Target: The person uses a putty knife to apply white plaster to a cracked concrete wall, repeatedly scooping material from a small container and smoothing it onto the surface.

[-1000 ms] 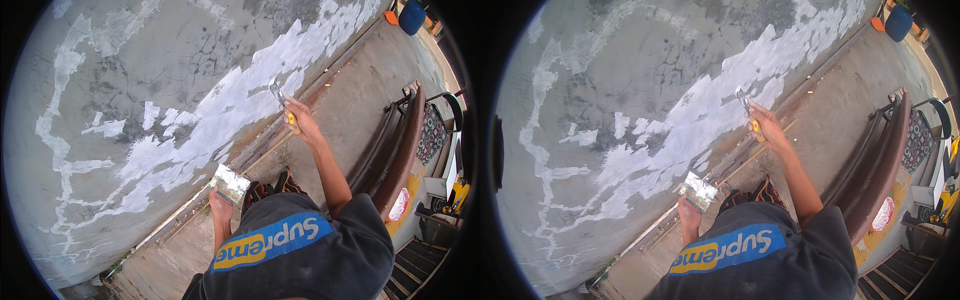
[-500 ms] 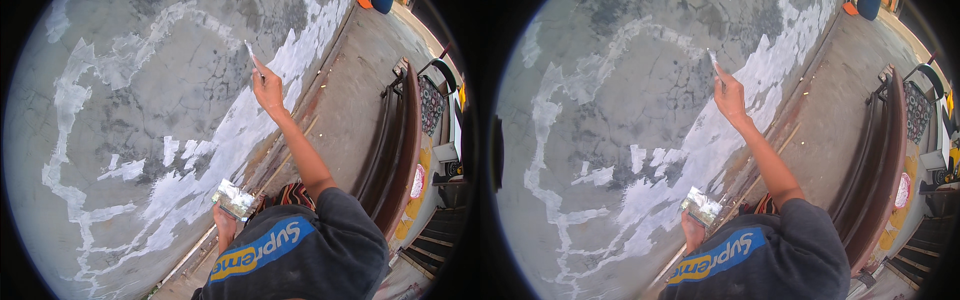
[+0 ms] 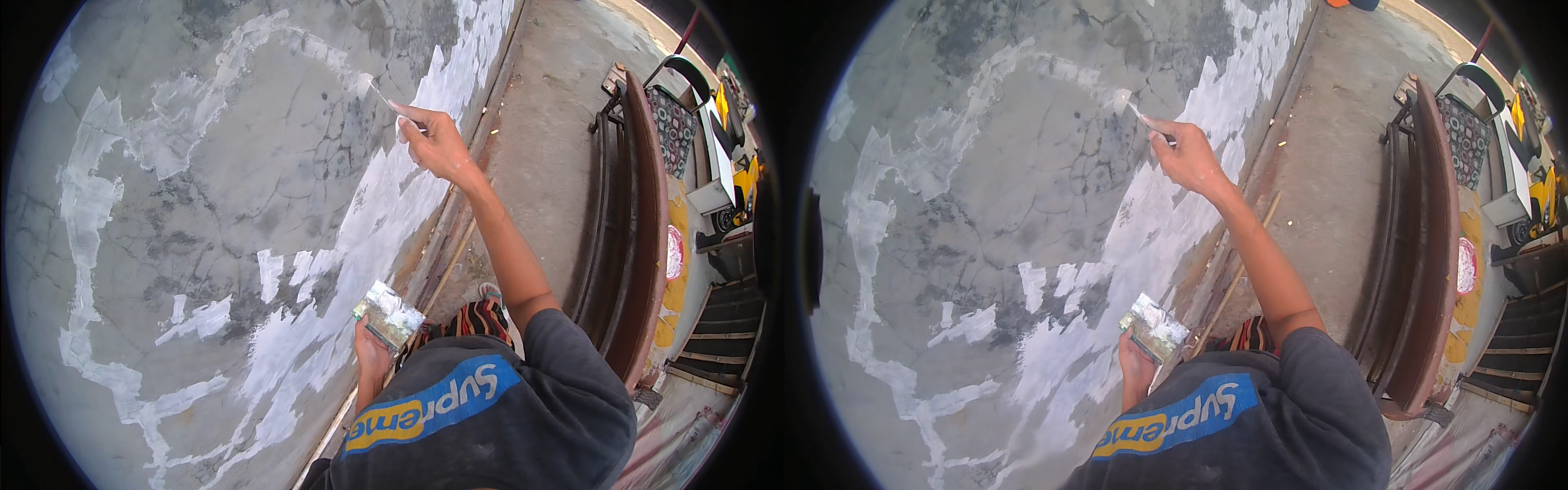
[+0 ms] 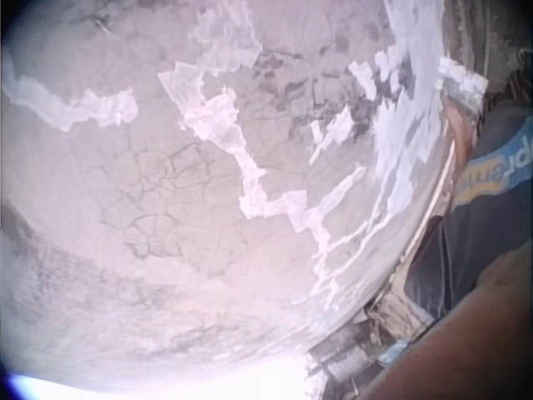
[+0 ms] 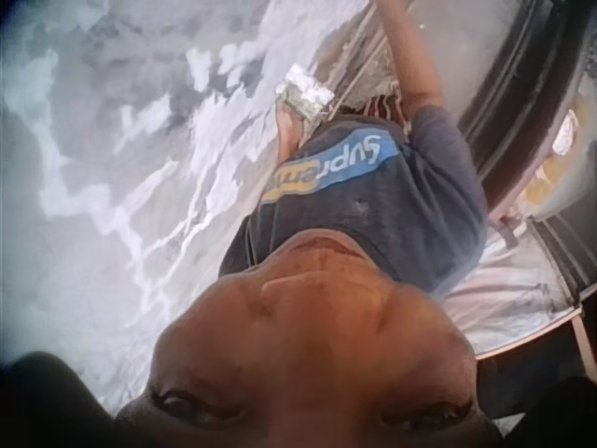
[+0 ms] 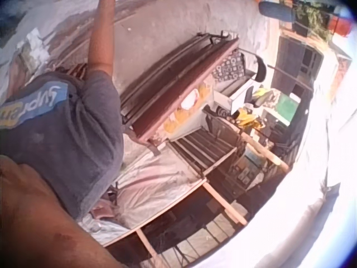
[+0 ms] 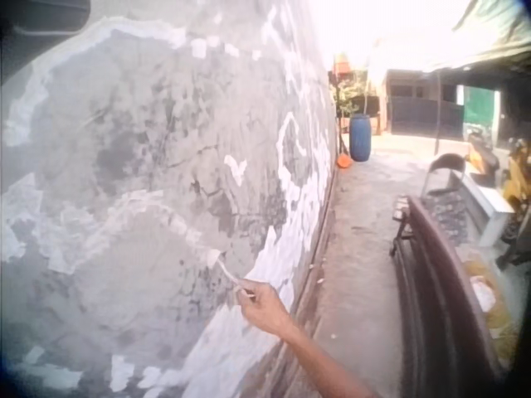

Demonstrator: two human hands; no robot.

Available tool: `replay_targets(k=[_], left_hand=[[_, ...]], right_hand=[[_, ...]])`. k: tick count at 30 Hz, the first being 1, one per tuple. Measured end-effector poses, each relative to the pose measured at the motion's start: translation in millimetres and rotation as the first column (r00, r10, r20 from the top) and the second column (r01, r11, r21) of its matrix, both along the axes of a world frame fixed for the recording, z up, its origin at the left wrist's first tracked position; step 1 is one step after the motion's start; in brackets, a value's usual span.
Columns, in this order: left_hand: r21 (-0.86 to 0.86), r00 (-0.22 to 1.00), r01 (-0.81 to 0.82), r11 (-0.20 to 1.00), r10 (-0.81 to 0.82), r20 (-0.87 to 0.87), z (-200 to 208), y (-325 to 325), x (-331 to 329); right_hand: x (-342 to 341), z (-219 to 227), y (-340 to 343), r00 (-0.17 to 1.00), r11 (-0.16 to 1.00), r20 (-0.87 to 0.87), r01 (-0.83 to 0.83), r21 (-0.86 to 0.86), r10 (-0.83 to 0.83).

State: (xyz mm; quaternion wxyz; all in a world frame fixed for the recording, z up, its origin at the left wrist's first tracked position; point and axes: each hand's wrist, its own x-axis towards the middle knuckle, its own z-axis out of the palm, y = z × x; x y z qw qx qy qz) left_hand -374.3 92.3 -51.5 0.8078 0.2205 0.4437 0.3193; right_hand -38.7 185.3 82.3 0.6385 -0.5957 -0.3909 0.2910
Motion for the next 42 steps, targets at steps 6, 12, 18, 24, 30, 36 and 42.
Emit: replay_targets(k=[6,12,18,24,30,36,42], left_hand=[[0.006,0.999,-0.026,1.0,0.027,-0.043,-13,0,7],[0.007,0.997,-0.051,0.999,0.052,-0.062,10,-12,18],[0.015,0.996,-0.074,0.997,0.075,-0.045,1,-10,26],[0.064,0.991,-0.118,0.991,0.122,-0.059,9,-25,45],[0.058,0.982,-0.165,0.985,0.17,-0.087,6,-43,53],[0.051,0.972,-0.22,0.974,0.224,-0.072,12,-52,56],[0.064,0.968,-0.226,0.972,0.231,-0.099,13,-58,60]], right_hand=[[22,18,11,0.998,0.994,0.029,-0.05,-0.098,0.053],[2,6,5,0.988,0.987,0.064,-0.138,-0.08,0.143],[24,-8,-1,0.991,0.999,0.124,-0.04,-0.006,0.04],[24,-7,20,0.977,0.998,0.212,0.02,0.061,-0.032],[9,-22,-6,0.945,0.989,0.318,-0.106,0.099,0.07],[24,-46,27,0.891,0.927,0.375,0.117,0.357,-0.257],[-10,-104,47,0.895,0.946,0.392,0.088,0.312,-0.213]])
